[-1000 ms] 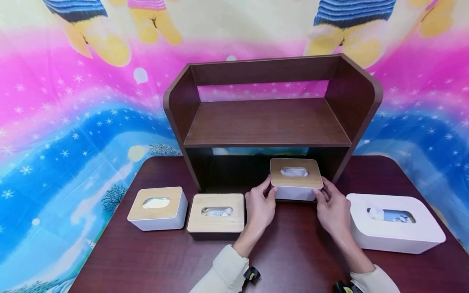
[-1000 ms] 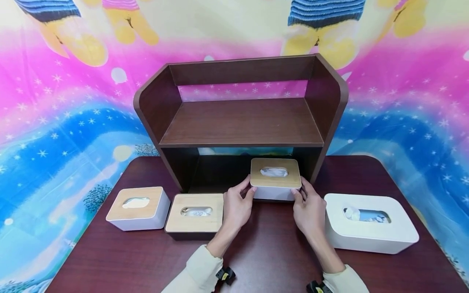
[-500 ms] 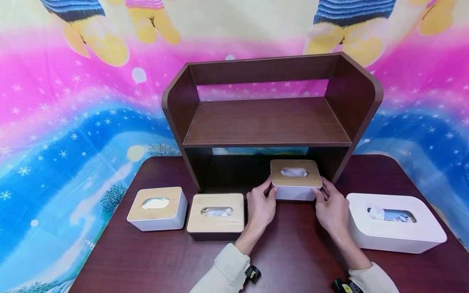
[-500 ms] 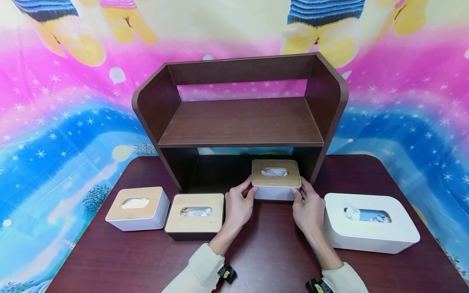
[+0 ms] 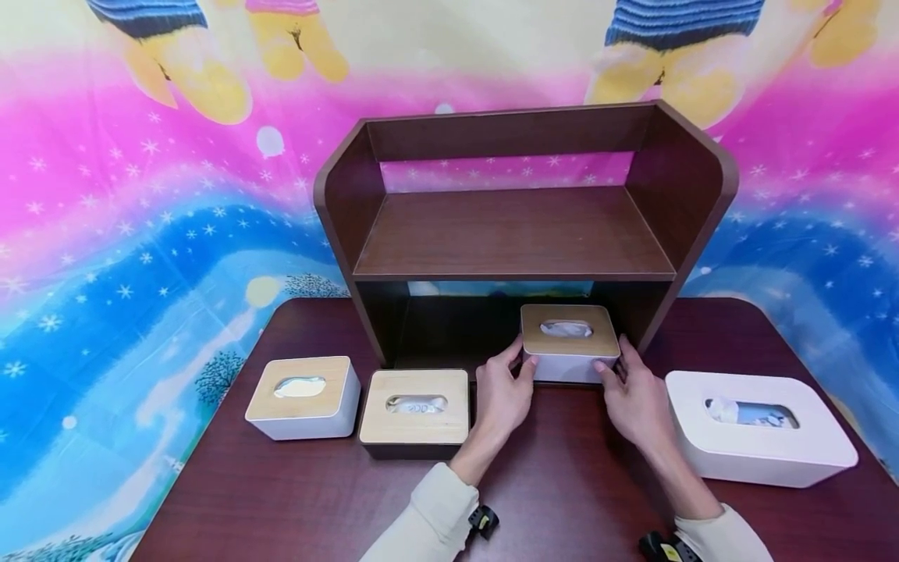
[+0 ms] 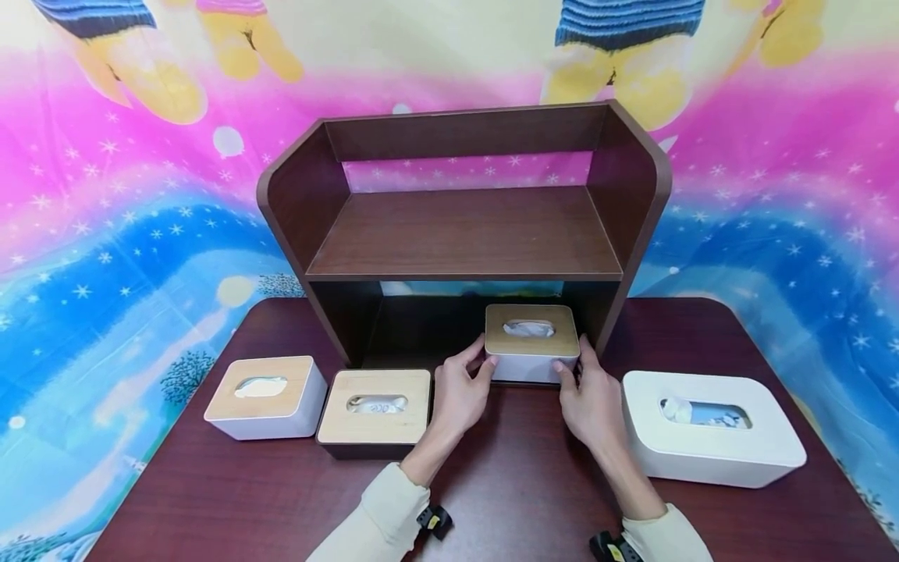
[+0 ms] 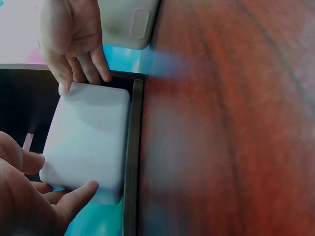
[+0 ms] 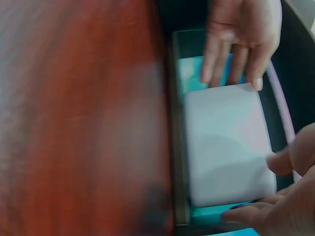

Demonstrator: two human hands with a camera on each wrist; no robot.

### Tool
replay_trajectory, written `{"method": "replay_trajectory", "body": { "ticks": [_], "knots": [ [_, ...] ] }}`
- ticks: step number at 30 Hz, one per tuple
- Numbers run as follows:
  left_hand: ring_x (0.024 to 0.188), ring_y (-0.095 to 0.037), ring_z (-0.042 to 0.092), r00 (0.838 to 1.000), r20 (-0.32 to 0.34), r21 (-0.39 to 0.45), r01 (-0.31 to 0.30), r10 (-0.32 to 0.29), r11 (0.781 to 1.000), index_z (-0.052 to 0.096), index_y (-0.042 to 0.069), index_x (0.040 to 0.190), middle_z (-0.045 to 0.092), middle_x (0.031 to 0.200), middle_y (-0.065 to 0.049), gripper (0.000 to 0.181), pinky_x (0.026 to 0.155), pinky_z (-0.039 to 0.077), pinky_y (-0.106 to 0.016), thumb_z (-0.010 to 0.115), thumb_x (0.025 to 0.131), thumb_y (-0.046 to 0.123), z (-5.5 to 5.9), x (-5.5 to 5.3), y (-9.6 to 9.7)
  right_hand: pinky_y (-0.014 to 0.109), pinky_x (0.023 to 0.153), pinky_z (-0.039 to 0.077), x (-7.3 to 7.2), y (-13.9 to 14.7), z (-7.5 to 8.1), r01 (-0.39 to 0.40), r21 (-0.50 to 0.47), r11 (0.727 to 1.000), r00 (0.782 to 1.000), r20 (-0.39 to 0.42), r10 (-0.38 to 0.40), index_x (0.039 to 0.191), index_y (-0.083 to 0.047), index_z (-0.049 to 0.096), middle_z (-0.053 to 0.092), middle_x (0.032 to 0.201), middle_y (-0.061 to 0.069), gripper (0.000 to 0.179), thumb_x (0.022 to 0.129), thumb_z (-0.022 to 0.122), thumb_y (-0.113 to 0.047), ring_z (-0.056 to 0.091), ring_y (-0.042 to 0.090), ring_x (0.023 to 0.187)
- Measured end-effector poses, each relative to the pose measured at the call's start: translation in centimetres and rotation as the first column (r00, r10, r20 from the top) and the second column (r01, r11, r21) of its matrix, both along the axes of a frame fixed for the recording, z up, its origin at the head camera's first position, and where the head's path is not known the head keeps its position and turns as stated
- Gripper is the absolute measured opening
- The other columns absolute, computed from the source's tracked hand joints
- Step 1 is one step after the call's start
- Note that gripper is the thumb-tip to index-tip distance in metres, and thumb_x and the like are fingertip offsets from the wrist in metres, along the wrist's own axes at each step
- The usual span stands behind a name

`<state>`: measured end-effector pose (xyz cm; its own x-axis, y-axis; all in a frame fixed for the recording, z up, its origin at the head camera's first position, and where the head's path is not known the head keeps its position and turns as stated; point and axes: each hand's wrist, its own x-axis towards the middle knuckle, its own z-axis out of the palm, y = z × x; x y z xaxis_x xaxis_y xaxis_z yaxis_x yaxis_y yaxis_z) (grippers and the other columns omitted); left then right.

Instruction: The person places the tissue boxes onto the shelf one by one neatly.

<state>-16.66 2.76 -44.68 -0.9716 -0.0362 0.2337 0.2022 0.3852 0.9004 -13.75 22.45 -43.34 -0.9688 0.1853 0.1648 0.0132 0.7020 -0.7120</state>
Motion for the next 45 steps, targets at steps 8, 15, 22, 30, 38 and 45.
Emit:
{"method": "replay_trajectory", "body": {
  "ticks": [8,15,22,30,38,45],
  "knots": [
    [0.128,-0.029,0.072,0.998,0.036,0.012,0.047,-0.047,0.999,0.061,0.01,0.153,0.069,0.144,-0.017,0.056,0.102,0.062,-0.045,0.073,0.103,0.03,2.0,0.3,-1.1,0.074,0.113,0.042,1.7,0.3,2.8,-0.092,0.084,0.992,0.996,0.029,0.09,0.169,0.005,0.017,0.039,0.163,0.038,0.082,0.111,0.059,-0.035,0.046,0.058,0.146],
    [0.133,-0.031,0.069,0.998,0.017,0.021,0.067,-0.067,0.998,0.059,0.013,0.155,0.064,0.152,-0.014,0.056,0.101,0.062,-0.044,0.071,0.105,0.036,3.8,0.6,-3.8,0.077,0.112,0.04,3.8,-1.0,5.0,-0.087,0.088,0.992,0.994,-0.065,0.093,0.171,-0.006,0.023,0.035,0.171,0.028,0.08,0.109,0.064,-0.036,0.043,0.057,0.149],
    [0.121,-0.038,0.074,0.997,-0.019,0.004,0.08,-0.08,0.997,0.059,0.014,0.155,0.065,0.15,-0.021,0.057,0.101,0.061,-0.051,0.072,0.104,0.036,4.1,1.6,-8.0,0.069,0.114,0.044,5.2,-3.3,5.7,-0.15,0.093,0.984,0.983,-0.092,0.158,0.17,-0.011,0.032,0.043,0.168,0.023,0.081,0.105,0.071,-0.039,0.051,0.048,0.147],
    [0.12,-0.029,0.076,0.999,0.047,-0.076,0.012,-0.009,0.997,0.057,0.022,0.158,0.067,0.148,-0.018,0.061,0.104,0.061,-0.049,0.073,0.103,0.044,4.6,3.1,-12.3,0.063,0.122,0.041,5.9,-6.1,4.4,-0.269,0.073,0.96,0.959,-0.068,0.274,0.167,-0.006,0.037,0.043,0.17,0.017,0.083,0.103,0.074,-0.042,0.046,0.04,0.154],
    [0.128,-0.039,0.071,0.996,0.026,-0.27,-0.077,0.087,0.96,0.055,0.015,0.158,0.06,0.158,-0.012,0.061,0.111,0.055,-0.056,0.071,0.105,0.041,3.8,5.2,-16.3,0.057,0.125,0.039,6.3,-9.8,2.4,-0.381,0.005,0.925,0.924,-0.017,0.381,0.168,-0.008,0.036,0.04,0.172,0.016,0.085,0.1,0.078,-0.035,0.043,0.034,0.157],
    [0.14,-0.037,0.062,0.991,0.073,-0.272,-0.089,0.113,0.958,0.052,0.011,0.16,0.053,0.164,-0.01,0.065,0.115,0.052,-0.053,0.069,0.106,0.04,3.1,7.4,-18.5,0.054,0.127,0.038,5.9,-11.7,1.1,-0.419,-0.068,0.905,0.905,0.041,0.422,0.167,-0.01,0.038,0.039,0.173,0.011,0.084,0.098,0.081,-0.031,0.042,0.031,0.158]
  ]
}}
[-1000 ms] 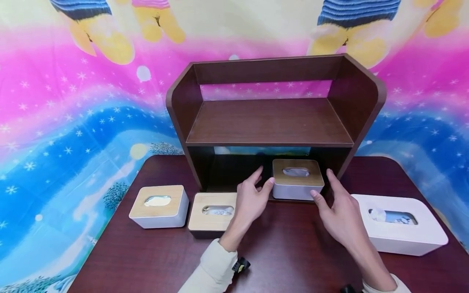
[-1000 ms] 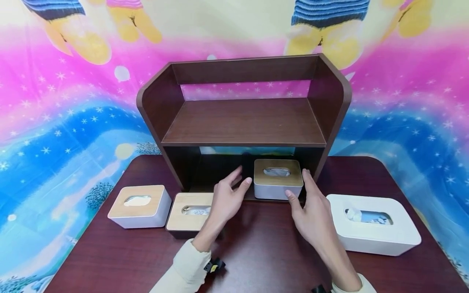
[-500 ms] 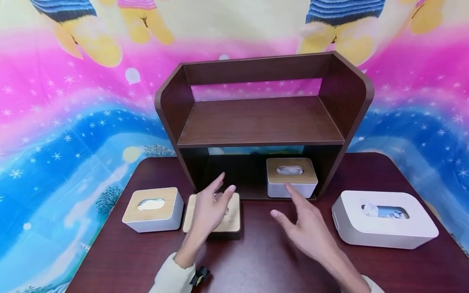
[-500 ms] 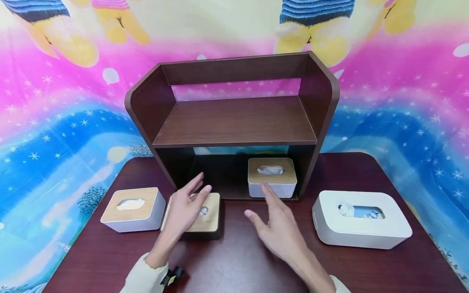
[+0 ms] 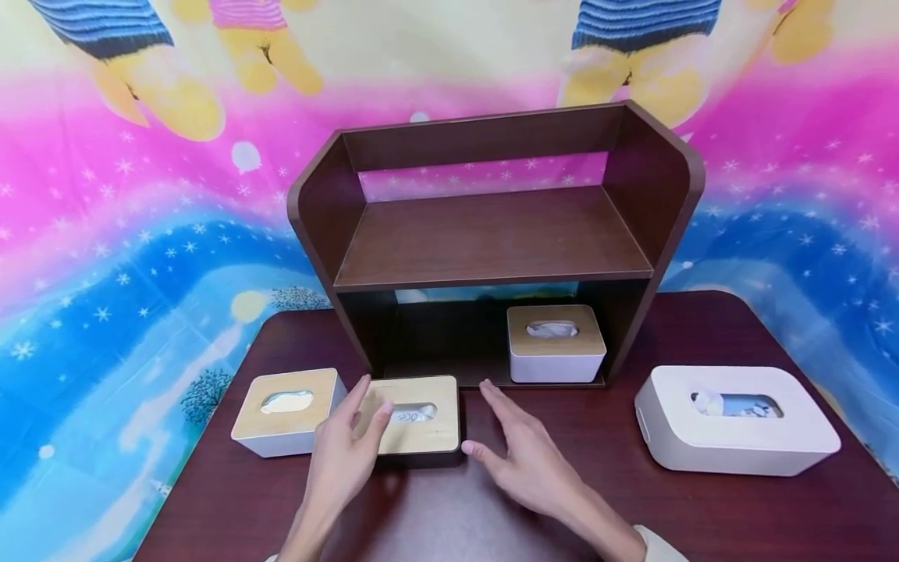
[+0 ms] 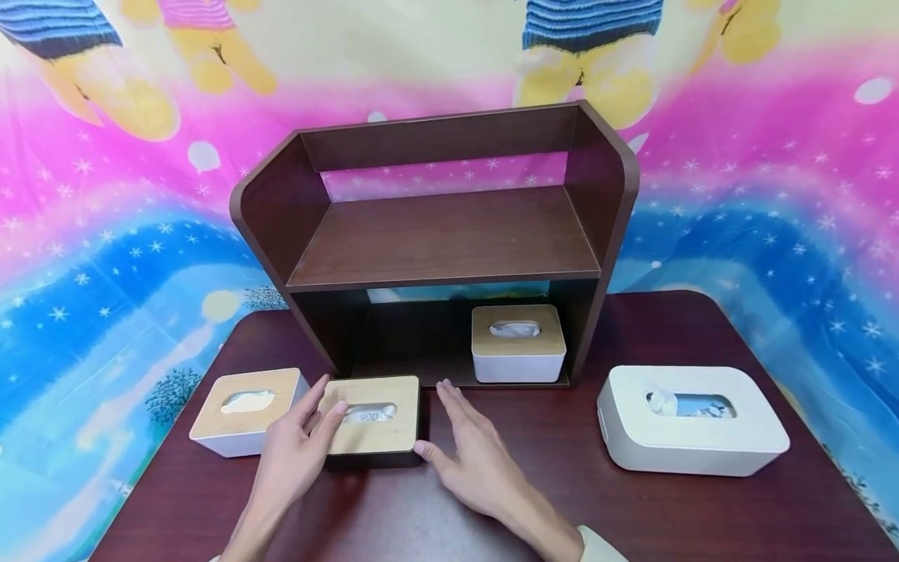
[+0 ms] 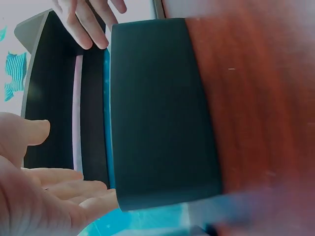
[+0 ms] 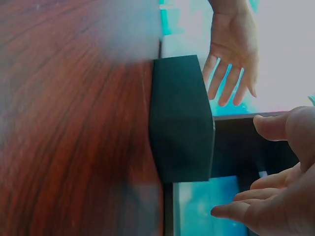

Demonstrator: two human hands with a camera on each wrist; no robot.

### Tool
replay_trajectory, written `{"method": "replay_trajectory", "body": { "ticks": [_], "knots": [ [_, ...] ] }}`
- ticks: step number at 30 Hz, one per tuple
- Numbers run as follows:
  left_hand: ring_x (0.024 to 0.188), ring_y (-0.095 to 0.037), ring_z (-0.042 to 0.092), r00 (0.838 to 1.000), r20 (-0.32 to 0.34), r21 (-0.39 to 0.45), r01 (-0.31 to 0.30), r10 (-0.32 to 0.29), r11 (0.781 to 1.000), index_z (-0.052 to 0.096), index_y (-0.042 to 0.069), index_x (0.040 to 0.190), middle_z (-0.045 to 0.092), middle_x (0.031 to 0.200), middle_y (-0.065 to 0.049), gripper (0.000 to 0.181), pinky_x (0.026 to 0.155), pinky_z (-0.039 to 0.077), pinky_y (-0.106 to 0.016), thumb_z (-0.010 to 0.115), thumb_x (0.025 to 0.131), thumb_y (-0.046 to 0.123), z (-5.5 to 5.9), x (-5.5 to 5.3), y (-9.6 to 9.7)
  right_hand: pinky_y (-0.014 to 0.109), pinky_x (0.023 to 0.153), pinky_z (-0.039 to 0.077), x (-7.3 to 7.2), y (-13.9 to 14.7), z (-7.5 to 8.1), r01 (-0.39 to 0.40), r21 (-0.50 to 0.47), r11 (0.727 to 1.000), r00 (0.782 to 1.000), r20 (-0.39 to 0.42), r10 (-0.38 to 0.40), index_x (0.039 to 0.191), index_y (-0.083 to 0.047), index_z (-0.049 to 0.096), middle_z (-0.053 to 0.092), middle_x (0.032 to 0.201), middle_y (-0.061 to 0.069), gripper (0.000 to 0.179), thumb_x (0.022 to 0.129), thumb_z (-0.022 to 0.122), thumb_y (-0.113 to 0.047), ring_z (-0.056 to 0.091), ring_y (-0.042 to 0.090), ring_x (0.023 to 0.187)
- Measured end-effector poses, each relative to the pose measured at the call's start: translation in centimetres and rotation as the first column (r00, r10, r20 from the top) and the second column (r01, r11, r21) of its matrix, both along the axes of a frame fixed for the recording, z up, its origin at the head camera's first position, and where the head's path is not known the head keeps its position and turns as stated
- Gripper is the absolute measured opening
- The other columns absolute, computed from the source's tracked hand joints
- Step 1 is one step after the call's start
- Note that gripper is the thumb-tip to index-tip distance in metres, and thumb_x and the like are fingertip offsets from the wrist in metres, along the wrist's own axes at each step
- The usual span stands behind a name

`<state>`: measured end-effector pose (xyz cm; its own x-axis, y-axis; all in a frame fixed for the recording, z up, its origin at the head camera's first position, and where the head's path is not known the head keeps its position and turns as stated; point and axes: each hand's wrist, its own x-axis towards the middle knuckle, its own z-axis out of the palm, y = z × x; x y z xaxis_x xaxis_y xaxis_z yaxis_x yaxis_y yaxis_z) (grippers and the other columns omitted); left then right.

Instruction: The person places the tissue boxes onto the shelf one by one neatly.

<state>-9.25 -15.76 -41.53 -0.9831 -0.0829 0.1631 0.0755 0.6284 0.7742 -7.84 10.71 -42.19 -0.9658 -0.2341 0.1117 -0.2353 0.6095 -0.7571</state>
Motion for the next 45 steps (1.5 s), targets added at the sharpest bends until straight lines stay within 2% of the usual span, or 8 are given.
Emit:
{"method": "replay_trajectory", "body": {
  "ticks": [9,14,19,23,29,35,40,45],
  "knots": [
    [0.132,-0.038,0.067,0.999,-0.003,0.024,-0.039,0.04,0.999,0.049,0.006,0.161,0.053,0.163,-0.015,0.068,0.107,0.057,-0.051,0.072,0.105,0.038,-0.8,2.0,-1.3,0.056,0.125,0.04,-0.5,-1.6,-1.0,-0.02,-0.04,0.999,1.0,0.022,0.021,0.166,-0.006,0.04,0.044,0.17,0.013,0.085,0.096,0.083,-0.032,0.045,0.032,0.156],
    [0.134,-0.041,0.065,0.999,-0.018,0.021,-0.042,0.042,0.999,0.051,0.004,0.159,0.055,0.161,-0.018,0.066,0.106,0.056,-0.052,0.072,0.105,0.036,-1.2,2.5,-1.7,0.056,0.125,0.04,-0.7,-2.3,-1.5,-0.041,-0.051,0.998,0.999,0.029,0.042,0.165,-0.003,0.039,0.044,0.17,0.016,0.085,0.097,0.082,-0.031,0.045,0.033,0.156],
    [0.125,-0.043,0.07,0.999,-0.022,0.029,-0.039,0.04,0.999,0.052,0.001,0.158,0.055,0.16,-0.021,0.065,0.102,0.058,-0.051,0.073,0.105,0.031,-1.8,2.9,-2.2,0.056,0.126,0.039,-0.8,-2.8,-1.9,-0.046,-0.051,0.998,0.998,0.043,0.048,0.166,0.0,0.036,0.04,0.171,0.02,0.088,0.097,0.081,-0.032,0.043,0.035,0.157],
    [0.127,-0.042,0.069,0.999,0.018,0.053,-0.039,0.038,0.998,0.049,0.002,0.159,0.054,0.161,-0.02,0.067,0.101,0.059,-0.048,0.073,0.105,0.032,-2.1,3.0,-2.5,0.058,0.127,0.036,-0.7,-3.0,-2.1,-0.042,-0.049,0.998,0.997,0.059,0.045,0.167,0.001,0.031,0.038,0.172,0.022,0.092,0.097,0.081,-0.033,0.04,0.037,0.158],
    [0.14,-0.04,0.061,0.996,0.094,0.074,-0.017,0.01,0.997,0.046,0.001,0.161,0.054,0.158,-0.026,0.071,0.106,0.056,-0.045,0.074,0.104,0.033,-2.2,2.9,-3.0,0.06,0.127,0.036,-0.5,-3.1,-2.3,-0.046,-0.046,0.998,0.996,0.071,0.049,0.167,0.004,0.029,0.036,0.172,0.024,0.095,0.097,0.081,-0.033,0.04,0.041,0.158],
    [0.148,-0.038,0.052,0.99,0.143,0.093,0.006,-0.02,0.996,0.041,-0.003,0.163,0.047,0.165,-0.021,0.077,0.11,0.053,-0.047,0.076,0.102,0.031,-2.3,2.8,-3.4,0.059,0.127,0.036,-0.5,-3.3,-2.6,-0.061,-0.046,0.997,0.995,0.075,0.064,0.167,0.006,0.028,0.036,0.171,0.027,0.095,0.098,0.081,-0.032,0.04,0.041,0.157],
    [0.147,-0.037,0.053,0.985,0.173,0.099,0.009,-0.026,0.995,0.038,-0.003,0.164,0.045,0.166,-0.022,0.082,0.111,0.053,-0.047,0.078,0.101,0.031,-2.5,2.7,-3.5,0.059,0.127,0.036,-0.6,-3.4,-2.7,-0.059,-0.054,0.997,0.995,0.081,0.064,0.167,0.007,0.026,0.035,0.171,0.028,0.094,0.098,0.08,-0.03,0.04,0.042,0.157],
    [0.144,-0.04,0.056,0.981,0.19,0.098,0.019,-0.037,0.995,0.037,-0.005,0.164,0.047,0.162,-0.027,0.086,0.109,0.055,-0.047,0.081,0.098,0.028,-2.8,2.7,-3.5,0.059,0.126,0.037,-0.5,-3.4,-2.9,-0.063,-0.056,0.996,0.994,0.082,0.068,0.166,0.008,0.027,0.036,0.17,0.029,0.092,0.1,0.079,-0.029,0.041,0.044,0.156]
  ]
}}
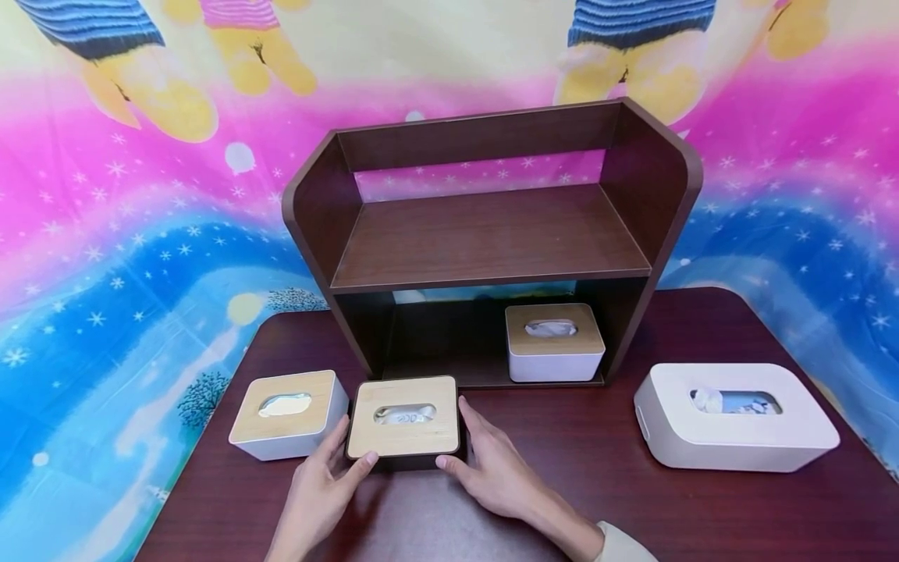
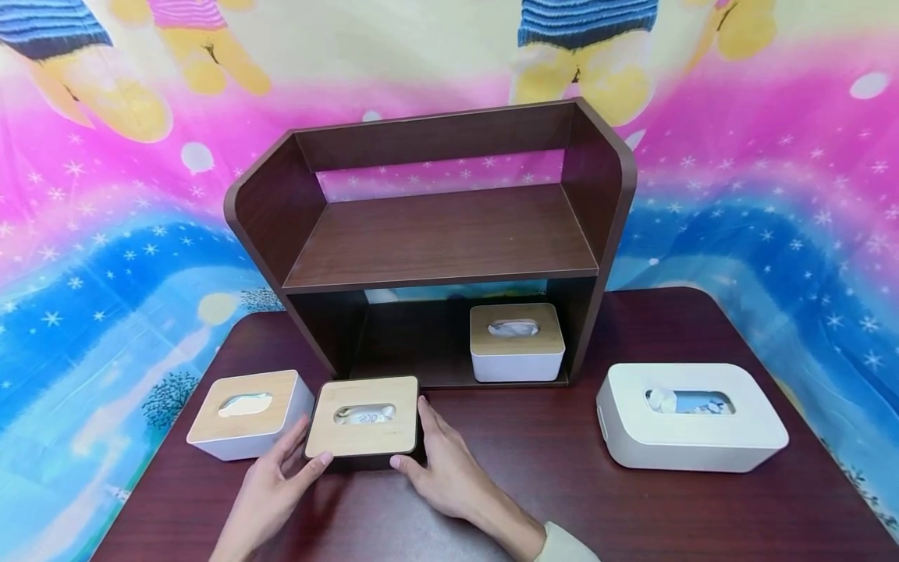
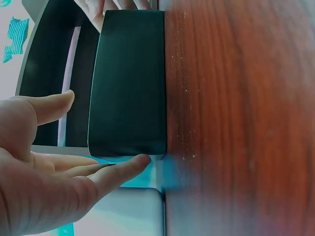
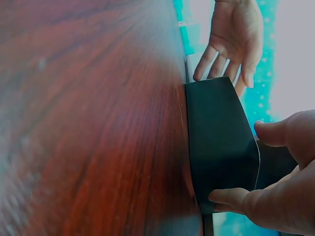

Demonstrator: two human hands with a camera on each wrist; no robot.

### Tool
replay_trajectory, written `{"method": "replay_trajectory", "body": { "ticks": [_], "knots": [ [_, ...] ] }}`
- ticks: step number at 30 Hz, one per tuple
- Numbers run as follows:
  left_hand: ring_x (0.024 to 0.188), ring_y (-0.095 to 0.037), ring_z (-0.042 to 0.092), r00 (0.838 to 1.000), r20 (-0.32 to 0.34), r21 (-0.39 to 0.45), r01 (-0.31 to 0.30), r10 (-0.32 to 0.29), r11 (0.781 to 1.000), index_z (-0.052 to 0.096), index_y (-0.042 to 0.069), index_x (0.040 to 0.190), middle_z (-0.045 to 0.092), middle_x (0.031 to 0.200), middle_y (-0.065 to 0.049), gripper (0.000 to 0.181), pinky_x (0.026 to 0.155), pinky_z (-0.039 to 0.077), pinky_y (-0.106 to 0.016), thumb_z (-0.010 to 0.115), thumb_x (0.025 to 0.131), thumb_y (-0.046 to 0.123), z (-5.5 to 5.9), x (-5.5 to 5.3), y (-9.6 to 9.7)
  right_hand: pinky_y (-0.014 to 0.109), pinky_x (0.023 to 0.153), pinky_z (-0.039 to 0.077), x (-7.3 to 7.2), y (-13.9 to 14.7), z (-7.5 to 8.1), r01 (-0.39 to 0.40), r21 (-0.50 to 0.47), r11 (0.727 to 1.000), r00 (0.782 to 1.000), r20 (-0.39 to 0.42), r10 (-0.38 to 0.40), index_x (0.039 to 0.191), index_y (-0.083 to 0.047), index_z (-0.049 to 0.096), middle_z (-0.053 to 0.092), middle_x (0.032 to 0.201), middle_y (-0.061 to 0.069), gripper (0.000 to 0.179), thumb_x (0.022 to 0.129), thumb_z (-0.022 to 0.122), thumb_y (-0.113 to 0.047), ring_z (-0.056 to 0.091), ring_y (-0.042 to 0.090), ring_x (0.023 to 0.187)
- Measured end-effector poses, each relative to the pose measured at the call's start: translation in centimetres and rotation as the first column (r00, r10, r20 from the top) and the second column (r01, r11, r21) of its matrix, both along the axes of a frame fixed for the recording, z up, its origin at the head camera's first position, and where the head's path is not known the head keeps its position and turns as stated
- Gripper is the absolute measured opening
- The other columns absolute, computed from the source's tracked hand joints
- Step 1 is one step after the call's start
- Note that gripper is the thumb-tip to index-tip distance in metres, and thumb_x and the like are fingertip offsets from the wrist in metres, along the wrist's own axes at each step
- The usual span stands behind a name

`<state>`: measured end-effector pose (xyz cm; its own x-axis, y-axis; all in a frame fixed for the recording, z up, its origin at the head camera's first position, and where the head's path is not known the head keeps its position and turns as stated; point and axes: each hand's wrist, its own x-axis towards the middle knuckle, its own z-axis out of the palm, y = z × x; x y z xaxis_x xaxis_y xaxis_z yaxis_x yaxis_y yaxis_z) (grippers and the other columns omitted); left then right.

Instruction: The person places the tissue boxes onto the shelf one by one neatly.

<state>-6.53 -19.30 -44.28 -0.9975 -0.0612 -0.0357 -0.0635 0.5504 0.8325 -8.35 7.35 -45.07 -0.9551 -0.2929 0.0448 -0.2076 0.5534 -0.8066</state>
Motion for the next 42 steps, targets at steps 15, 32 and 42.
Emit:
{"method": "replay_trajectory", "body": {
  "ticks": [15,32,42],
  "knots": [
    [0.143,-0.044,0.056,0.999,0.025,-0.109,0.046,-0.043,0.993,0.039,-0.012,0.16,0.049,0.158,-0.032,0.08,0.111,0.053,-0.051,0.08,0.099,0.02,0.1,-0.2,-0.3,0.059,0.124,0.038,0.2,-0.3,0.0,-0.014,0.008,1.0,1.0,-0.022,0.014,0.163,0.012,0.03,0.04,0.166,0.033,0.082,0.102,0.074,-0.02,0.044,0.044,0.154],
    [0.136,-0.043,0.062,0.999,-0.024,-0.103,0.019,-0.021,0.995,0.045,-0.012,0.156,0.054,0.152,-0.033,0.071,0.103,0.059,-0.048,0.079,0.097,0.009,0.1,-0.4,0.5,0.049,0.104,0.058,0.2,-0.2,-0.3,0.019,-0.104,0.994,0.999,0.034,-0.015,0.164,0.01,0.032,0.043,0.163,0.034,0.082,0.099,0.078,-0.012,0.067,0.048,0.128],
    [0.129,-0.04,0.068,0.997,-0.074,-0.048,0.01,-0.014,0.999,0.047,-0.01,0.156,0.06,0.149,-0.03,0.071,0.099,0.061,-0.043,0.08,0.097,0.008,0.7,-0.5,1.7,0.049,0.099,0.061,0.0,0.4,0.7,0.077,-0.124,0.989,0.996,0.044,-0.072,0.164,0.007,0.033,0.052,0.154,0.039,0.083,0.097,0.079,-0.007,0.068,0.052,0.124]
  ]
}}
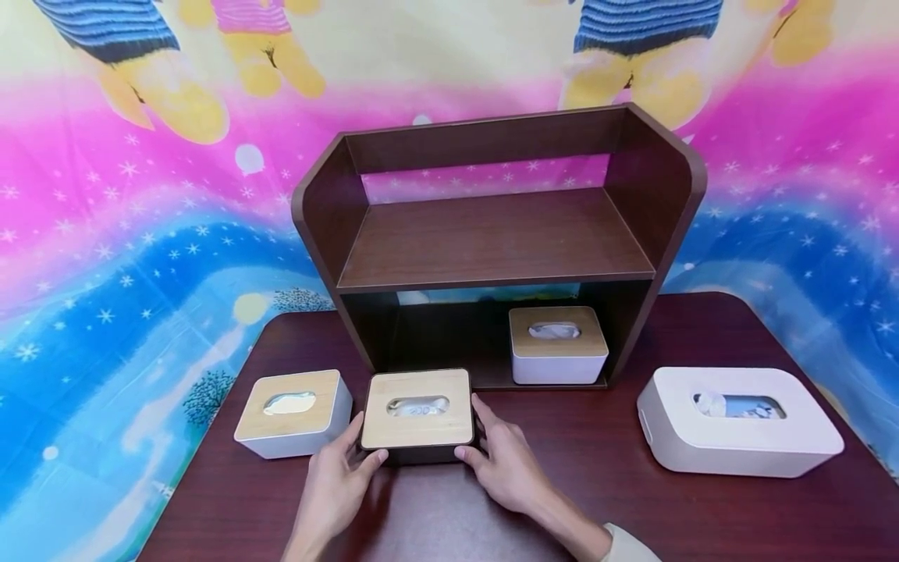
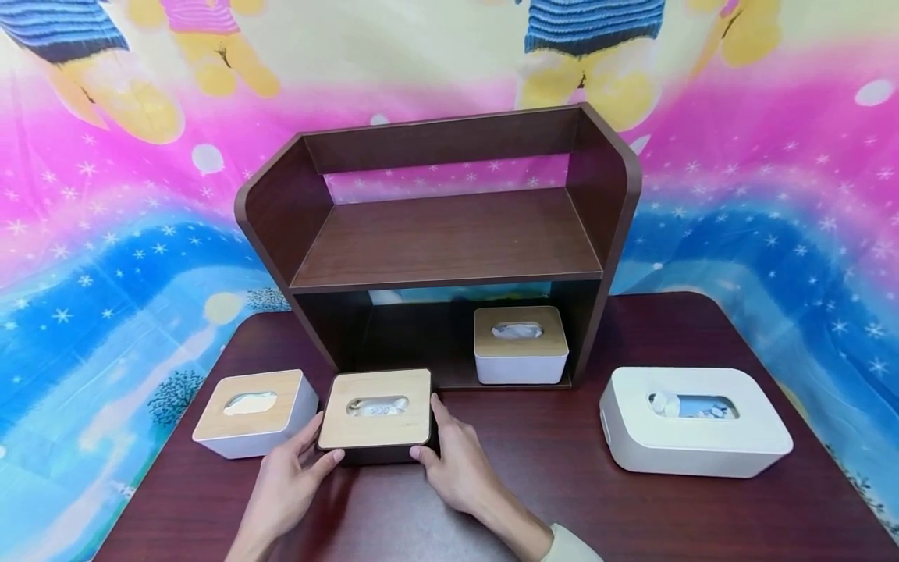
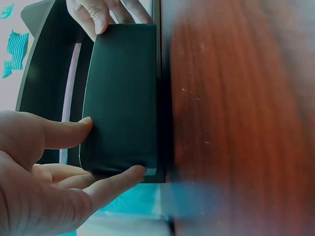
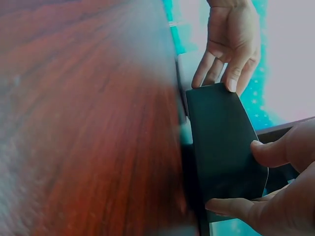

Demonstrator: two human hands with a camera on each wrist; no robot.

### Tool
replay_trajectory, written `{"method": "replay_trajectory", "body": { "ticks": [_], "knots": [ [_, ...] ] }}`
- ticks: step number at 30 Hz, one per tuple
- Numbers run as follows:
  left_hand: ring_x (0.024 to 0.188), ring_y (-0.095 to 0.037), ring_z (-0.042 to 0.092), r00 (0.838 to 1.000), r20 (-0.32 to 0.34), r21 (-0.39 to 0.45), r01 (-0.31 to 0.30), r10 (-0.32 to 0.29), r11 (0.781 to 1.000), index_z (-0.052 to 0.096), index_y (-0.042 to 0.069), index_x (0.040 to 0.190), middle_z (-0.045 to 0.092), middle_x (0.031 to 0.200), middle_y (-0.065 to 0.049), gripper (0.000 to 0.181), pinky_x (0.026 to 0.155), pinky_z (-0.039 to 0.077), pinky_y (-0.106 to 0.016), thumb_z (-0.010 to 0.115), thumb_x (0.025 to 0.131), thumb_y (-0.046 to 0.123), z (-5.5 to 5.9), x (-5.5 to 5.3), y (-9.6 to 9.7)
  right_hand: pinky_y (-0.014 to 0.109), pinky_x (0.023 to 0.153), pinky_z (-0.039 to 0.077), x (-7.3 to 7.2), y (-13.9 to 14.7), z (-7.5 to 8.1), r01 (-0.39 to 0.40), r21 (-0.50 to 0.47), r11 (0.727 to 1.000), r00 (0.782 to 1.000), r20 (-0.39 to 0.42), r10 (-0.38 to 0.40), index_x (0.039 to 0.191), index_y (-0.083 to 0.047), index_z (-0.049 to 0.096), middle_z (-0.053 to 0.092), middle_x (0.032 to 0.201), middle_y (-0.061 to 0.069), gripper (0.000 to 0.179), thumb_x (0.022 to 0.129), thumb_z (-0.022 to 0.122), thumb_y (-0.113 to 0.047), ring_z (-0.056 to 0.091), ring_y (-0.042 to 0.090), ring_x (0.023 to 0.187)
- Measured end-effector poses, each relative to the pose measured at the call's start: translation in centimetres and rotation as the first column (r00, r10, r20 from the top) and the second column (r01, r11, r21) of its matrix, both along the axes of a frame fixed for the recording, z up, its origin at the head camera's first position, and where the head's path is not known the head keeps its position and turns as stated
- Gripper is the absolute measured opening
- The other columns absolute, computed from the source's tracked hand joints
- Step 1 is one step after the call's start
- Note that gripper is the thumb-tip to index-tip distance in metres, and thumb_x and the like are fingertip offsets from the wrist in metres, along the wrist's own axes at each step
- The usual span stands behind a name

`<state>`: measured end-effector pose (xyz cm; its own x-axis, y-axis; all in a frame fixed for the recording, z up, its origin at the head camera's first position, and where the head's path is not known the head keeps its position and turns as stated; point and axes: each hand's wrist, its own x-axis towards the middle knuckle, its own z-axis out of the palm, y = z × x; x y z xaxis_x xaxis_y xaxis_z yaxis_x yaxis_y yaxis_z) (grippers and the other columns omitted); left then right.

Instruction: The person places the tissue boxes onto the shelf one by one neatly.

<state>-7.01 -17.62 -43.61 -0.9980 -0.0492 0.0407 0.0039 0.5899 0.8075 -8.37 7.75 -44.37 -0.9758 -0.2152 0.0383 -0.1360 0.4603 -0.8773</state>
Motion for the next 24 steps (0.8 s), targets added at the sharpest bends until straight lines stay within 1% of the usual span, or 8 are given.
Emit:
{"method": "replay_trajectory", "body": {
  "ticks": [5,9,12,16,21,24],
  "knots": [
    [0.129,-0.039,0.069,1.0,-0.013,0.013,0.006,-0.005,1.0,0.047,-0.005,0.158,0.062,0.148,-0.028,0.071,0.098,0.062,-0.041,0.08,0.097,0.009,0.6,-0.4,0.7,0.048,0.1,0.061,-0.2,0.4,0.5,0.047,-0.01,0.999,0.999,-0.021,-0.047,0.164,0.006,0.036,0.053,0.156,0.035,0.082,0.096,0.08,-0.004,0.065,0.049,0.131],
    [0.13,-0.037,0.069,0.999,-0.031,0.037,0.015,-0.014,0.999,0.048,-0.002,0.159,0.062,0.15,-0.026,0.071,0.099,0.062,-0.039,0.08,0.096,0.008,0.9,-1.1,1.4,0.047,0.103,0.058,-0.5,0.8,0.8,0.068,-0.058,0.996,0.997,-0.02,-0.069,0.164,0.006,0.035,0.048,0.161,0.032,0.08,0.097,0.078,-0.002,0.058,0.047,0.141],
    [0.129,-0.037,0.07,0.999,-0.046,0.041,0.031,-0.029,0.999,0.048,-0.002,0.159,0.06,0.151,-0.025,0.07,0.1,0.061,-0.04,0.08,0.097,0.008,1.0,-2.0,1.9,0.048,0.107,0.056,-1.0,1.2,1.1,0.091,-0.09,0.992,0.995,-0.022,-0.093,0.165,0.004,0.035,0.044,0.165,0.029,0.078,0.098,0.076,-0.001,0.054,0.046,0.145],
    [0.129,-0.037,0.069,0.998,-0.058,0.044,0.035,-0.033,0.998,0.048,-0.004,0.158,0.058,0.153,-0.025,0.07,0.101,0.06,-0.042,0.08,0.097,0.009,0.9,-3.4,2.5,0.046,0.109,0.054,-1.8,1.7,1.2,0.12,-0.121,0.985,0.991,-0.045,-0.126,0.165,0.003,0.037,0.043,0.166,0.027,0.076,0.099,0.074,0.0,0.052,0.045,0.146],
    [0.132,-0.037,0.067,0.996,-0.081,0.044,0.041,-0.037,0.998,0.048,-0.002,0.159,0.057,0.155,-0.024,0.07,0.104,0.058,-0.046,0.079,0.097,0.007,0.8,-5.1,3.0,0.046,0.109,0.054,-3.0,2.1,0.9,0.14,-0.121,0.983,0.985,-0.083,-0.15,0.163,0.005,0.038,0.043,0.166,0.028,0.074,0.099,0.074,0.002,0.054,0.044,0.144],
    [0.131,-0.036,0.067,0.995,-0.091,0.038,0.042,-0.039,0.998,0.048,0.0,0.16,0.058,0.153,-0.023,0.069,0.105,0.058,-0.049,0.078,0.098,0.007,0.6,-6.2,3.5,0.046,0.109,0.054,-3.8,2.3,0.7,0.159,-0.115,0.981,0.981,-0.09,-0.17,0.163,0.004,0.038,0.043,0.166,0.027,0.073,0.099,0.073,0.002,0.054,0.044,0.144]
  ]
}}
